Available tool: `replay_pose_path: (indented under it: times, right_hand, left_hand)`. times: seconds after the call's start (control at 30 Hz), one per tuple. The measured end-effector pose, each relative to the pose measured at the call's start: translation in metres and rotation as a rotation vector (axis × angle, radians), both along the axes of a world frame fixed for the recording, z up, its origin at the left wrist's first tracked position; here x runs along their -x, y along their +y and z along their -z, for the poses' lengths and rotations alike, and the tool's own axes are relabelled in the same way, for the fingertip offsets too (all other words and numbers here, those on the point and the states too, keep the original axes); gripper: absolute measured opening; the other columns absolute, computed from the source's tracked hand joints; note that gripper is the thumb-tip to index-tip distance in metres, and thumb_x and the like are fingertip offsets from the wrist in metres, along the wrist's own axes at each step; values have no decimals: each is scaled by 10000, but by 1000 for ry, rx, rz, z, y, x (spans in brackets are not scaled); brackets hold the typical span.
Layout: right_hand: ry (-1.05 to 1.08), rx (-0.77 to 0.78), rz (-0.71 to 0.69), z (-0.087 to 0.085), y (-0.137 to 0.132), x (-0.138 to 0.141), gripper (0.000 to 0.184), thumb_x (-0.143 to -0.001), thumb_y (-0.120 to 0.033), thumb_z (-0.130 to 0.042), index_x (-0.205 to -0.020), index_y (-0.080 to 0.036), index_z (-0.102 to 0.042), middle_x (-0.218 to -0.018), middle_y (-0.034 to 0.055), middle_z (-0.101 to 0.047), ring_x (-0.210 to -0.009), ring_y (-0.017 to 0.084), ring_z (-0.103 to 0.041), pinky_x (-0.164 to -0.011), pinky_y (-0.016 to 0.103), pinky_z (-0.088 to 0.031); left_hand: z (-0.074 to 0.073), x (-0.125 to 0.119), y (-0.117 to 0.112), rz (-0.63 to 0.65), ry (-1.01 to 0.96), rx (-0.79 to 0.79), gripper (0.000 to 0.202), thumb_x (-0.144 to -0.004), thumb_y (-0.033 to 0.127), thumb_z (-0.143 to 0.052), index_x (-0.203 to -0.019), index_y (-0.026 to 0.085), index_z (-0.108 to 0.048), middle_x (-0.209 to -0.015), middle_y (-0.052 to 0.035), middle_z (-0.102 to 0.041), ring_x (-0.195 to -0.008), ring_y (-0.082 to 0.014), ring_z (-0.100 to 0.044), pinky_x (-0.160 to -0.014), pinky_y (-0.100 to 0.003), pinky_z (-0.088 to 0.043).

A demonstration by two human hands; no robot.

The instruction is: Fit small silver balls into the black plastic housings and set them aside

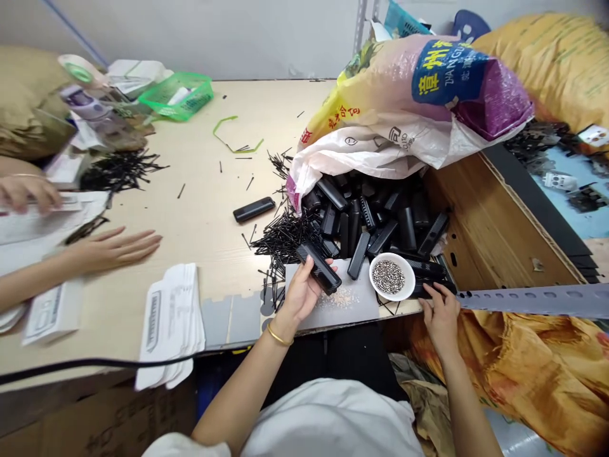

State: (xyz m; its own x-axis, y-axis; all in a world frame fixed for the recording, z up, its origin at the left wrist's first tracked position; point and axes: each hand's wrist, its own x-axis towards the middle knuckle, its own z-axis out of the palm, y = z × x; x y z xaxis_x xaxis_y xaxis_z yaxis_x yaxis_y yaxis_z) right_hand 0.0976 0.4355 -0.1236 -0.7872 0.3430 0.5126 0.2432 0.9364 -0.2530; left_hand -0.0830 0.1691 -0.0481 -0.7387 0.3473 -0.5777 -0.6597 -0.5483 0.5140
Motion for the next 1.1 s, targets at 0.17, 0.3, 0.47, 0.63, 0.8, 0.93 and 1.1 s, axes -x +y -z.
replay_pose_path:
  times: [0.17,0.3,0.47,0.63,0.8,0.93,1.1]
  right_hand:
    - [85,72,-89,-27,-20,24,305,-986,-360,-423,-1062,-138,-618,-1065,101,-563,-995,183,-514,-897,333,-391]
    - [-127,157,-252,-35,-46,66,237,-958,-289,-435,-993,-149,-623,-951,65,-604,-891,176,-513,-814,296,-401]
    - [-457,214,-162,-18,-44,103,126,-825,-194,-494,-758,-135,-583,-787,60,-573,-801,192,-494,-736,303,-345]
    - [-380,319,-235,-10,-37,100,200,-844,-289,-461,-766,-133,-557,-786,56,-554,-755,162,-486,-708,272,-326]
    - [-247,231,-204,-6,-43,99,260,-848,-313,-388,-741,-134,-543,-750,67,-523,-725,159,-444,-696,273,-300]
    - [-193,338,-181,-13,-43,101,300,-837,-356,-376,-717,-127,-528,-717,60,-520,-664,136,-437,-654,260,-309]
    - [-34,899,-243,-39,-66,101,305,-808,-426,-550,-804,-121,-554,-770,55,-574,-686,115,-539,-650,221,-426]
  left_hand:
    - [1,5,-11,-108,1,-26,181,-961,266,-460,-1039,109,-507,-956,-118,-680,-808,-195,-688,-776,-355,-565]
    - [-2,-1,-8,-10,-61,-33,223,-956,307,-468,-961,97,-543,-883,-118,-682,-804,-206,-690,-835,-388,-555]
    - [2,-21,29,295,-19,-103,296,-827,316,-675,-1052,141,-593,-1053,-140,-673,-1005,-262,-654,-938,-446,-502]
    - [7,-4,44,172,98,-38,378,-816,326,-690,-1117,167,-524,-1126,-132,-653,-1006,-254,-652,-950,-451,-483]
    - [3,23,24,8,77,-89,276,-879,343,-609,-1032,177,-451,-1042,-110,-665,-879,-253,-686,-849,-488,-522]
    - [-2,29,17,-107,-12,-142,142,-912,269,-556,-931,153,-476,-841,-52,-650,-840,-216,-686,-887,-471,-520]
    - [-8,22,11,-172,-64,-178,123,-947,228,-490,-976,121,-545,-898,-77,-666,-869,-190,-681,-929,-417,-517]
